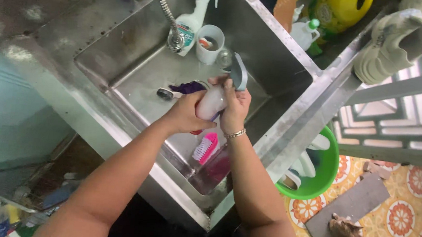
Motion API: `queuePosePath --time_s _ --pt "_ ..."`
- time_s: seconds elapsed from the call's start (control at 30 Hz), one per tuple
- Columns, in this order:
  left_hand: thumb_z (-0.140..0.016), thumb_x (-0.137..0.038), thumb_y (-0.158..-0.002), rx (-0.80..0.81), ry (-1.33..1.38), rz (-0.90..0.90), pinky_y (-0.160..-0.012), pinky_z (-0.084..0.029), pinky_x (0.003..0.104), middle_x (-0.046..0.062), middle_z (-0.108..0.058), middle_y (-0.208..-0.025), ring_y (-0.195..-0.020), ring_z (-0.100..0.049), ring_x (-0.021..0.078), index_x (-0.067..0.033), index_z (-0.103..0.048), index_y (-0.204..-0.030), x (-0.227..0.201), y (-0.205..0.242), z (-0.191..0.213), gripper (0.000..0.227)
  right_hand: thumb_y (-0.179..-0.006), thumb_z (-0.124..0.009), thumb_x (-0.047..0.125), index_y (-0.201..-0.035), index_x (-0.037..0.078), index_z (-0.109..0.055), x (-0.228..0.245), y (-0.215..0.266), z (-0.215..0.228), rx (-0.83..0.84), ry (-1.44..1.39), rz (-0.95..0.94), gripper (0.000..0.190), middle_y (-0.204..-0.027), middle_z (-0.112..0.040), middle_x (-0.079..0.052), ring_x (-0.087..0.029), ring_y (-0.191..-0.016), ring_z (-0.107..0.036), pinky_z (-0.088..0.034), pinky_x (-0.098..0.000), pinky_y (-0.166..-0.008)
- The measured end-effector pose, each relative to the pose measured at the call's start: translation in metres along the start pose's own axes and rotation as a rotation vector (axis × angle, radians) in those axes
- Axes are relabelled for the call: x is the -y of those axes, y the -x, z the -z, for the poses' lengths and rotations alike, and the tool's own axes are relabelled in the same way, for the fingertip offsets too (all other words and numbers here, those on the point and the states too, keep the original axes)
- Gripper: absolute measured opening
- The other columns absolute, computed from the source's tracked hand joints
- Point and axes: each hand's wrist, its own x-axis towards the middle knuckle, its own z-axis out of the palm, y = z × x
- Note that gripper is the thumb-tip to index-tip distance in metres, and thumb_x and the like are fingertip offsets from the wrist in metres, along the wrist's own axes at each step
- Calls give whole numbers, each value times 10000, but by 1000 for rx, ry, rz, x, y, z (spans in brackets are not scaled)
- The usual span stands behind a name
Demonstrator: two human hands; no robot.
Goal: Scrubbing a stainless steel sink with a brush and cleaning a spray bottle.
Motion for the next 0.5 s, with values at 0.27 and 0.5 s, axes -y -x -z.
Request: queuePosePath --time_s 0.27,0.5 --pt "-855 -118 -634 -699 -898 -287 -816 -461 500 153 -647 -1016 -987 -640 377 -74 -552 -1124 9 2 -24 578 -1078 -598 248 -1128 -14 -706 13 3 -23 -54 208 114 288 -1154 -758 -132 -178 -1074 -703 -557 -327 -987" --pt "-862 -160 -635 -347 -451 -310 -824 -492 506 217 -642 -1002 -974 -626 435 -12 -509 -1113 -12 4 -18 612 -1046 -616 226 -1036 37 -639 -4 0 -4 -143 -2 63 191 -959 -718 -104 -193 -922 -686 -556 -338 -848"
